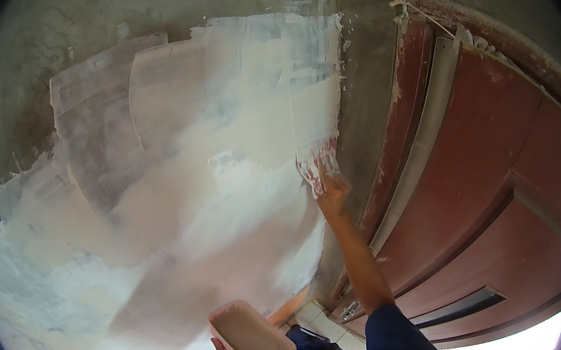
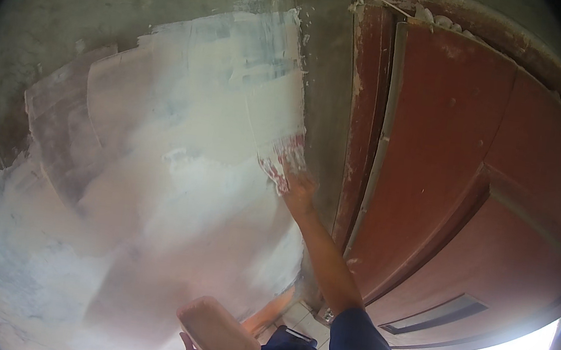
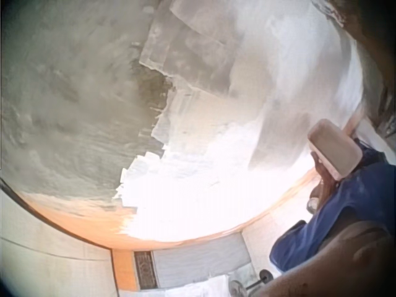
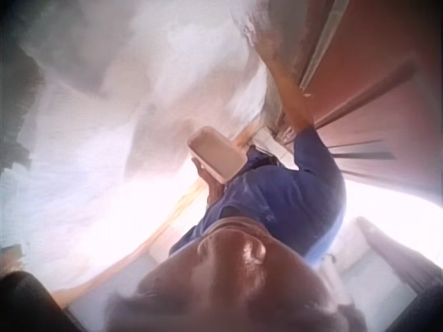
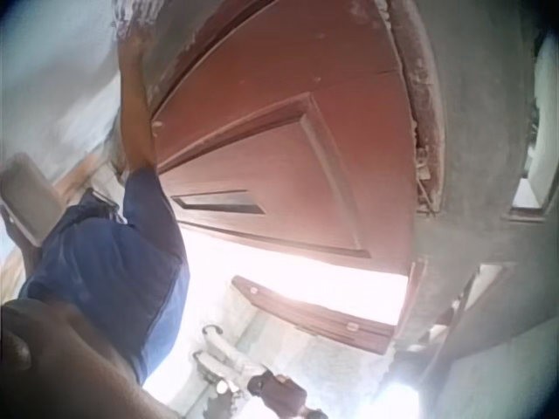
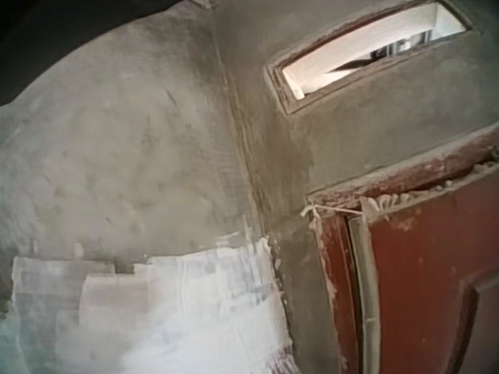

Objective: The person applies plaster to a ceiling using a spatula while holding a container of the material.

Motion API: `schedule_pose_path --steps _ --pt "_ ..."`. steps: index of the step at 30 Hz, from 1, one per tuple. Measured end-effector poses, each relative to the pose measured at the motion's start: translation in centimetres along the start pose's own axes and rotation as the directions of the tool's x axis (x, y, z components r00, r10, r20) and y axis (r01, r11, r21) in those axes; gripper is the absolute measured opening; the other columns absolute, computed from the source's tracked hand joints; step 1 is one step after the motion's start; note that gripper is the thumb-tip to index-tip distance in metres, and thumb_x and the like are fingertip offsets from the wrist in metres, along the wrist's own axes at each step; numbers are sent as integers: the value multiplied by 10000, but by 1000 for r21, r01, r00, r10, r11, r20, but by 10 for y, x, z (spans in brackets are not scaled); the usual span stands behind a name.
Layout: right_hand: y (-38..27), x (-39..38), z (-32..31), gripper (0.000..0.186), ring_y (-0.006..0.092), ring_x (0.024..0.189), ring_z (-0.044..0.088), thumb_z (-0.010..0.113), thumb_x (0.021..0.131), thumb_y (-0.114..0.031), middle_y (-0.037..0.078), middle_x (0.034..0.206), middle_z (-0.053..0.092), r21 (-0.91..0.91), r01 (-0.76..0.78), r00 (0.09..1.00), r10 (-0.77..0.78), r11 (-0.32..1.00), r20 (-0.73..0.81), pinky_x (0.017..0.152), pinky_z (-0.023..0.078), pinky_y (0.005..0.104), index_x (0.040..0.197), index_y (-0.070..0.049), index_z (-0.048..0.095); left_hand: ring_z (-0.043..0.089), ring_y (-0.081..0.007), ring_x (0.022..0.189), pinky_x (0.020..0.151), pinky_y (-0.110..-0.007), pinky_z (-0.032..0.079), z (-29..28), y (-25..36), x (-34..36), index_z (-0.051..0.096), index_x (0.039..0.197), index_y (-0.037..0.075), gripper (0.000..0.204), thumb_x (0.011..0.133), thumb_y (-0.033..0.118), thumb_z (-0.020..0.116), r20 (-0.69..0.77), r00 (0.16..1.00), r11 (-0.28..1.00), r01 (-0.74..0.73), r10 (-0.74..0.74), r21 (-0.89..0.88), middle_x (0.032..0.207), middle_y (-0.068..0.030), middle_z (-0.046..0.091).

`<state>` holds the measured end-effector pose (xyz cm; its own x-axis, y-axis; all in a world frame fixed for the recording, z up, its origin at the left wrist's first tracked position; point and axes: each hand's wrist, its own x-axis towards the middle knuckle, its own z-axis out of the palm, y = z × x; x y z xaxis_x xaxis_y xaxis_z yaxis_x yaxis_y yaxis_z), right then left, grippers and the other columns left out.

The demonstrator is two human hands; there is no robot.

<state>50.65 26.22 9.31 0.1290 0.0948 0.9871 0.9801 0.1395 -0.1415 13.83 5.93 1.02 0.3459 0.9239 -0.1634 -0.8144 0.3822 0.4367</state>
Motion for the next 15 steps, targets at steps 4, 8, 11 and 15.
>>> schedule_pose_path --steps 4,8,11,15 --pt "5 -51 -14 622 246 584 576 679 579 -24 115 720 624 -38 -99 985 104 994 138 578 497 331 1198 -89 649 445 -320 1251 1065 -486 342 -2 0 -2 346 1426 148 672 931 601 366 11 1000 1000 2 -2 -2 1402 -103 436" --pt "8 -46 -49 578 319 728 641 576 614 98 186 999 669 145 -3 1000 -1 989 29 660 521 345 1175 -25 639 442 -322 1255 1068 -488 339 -4 0 -5 344 1429 148 675 930 601 369 22 1000 1000 -5 5 -1 1406 -104 434" --pt "-17 2 -63 575 325 820 661 571 626 115 179 1006 672 249 -233 966 254 940 -55 727 523 349 1179 -29 635 440 -323 1258 1071 -490 336 -5 0 -7 342 1431 147 677 930 601 371 27 1000 1000 -12 12 -18 1409 -105 432" --pt "-10 58 -40 673 316 905 640 651 628 63 172 991 661 127 -70 980 92 989 -177 797 520 369 1279 -87 580 438 -325 1262 1075 -491 333 -12 2 -15 340 1434 147 680 929 601 374 27 1000 999 2 -1 -35 1414 -106 429"
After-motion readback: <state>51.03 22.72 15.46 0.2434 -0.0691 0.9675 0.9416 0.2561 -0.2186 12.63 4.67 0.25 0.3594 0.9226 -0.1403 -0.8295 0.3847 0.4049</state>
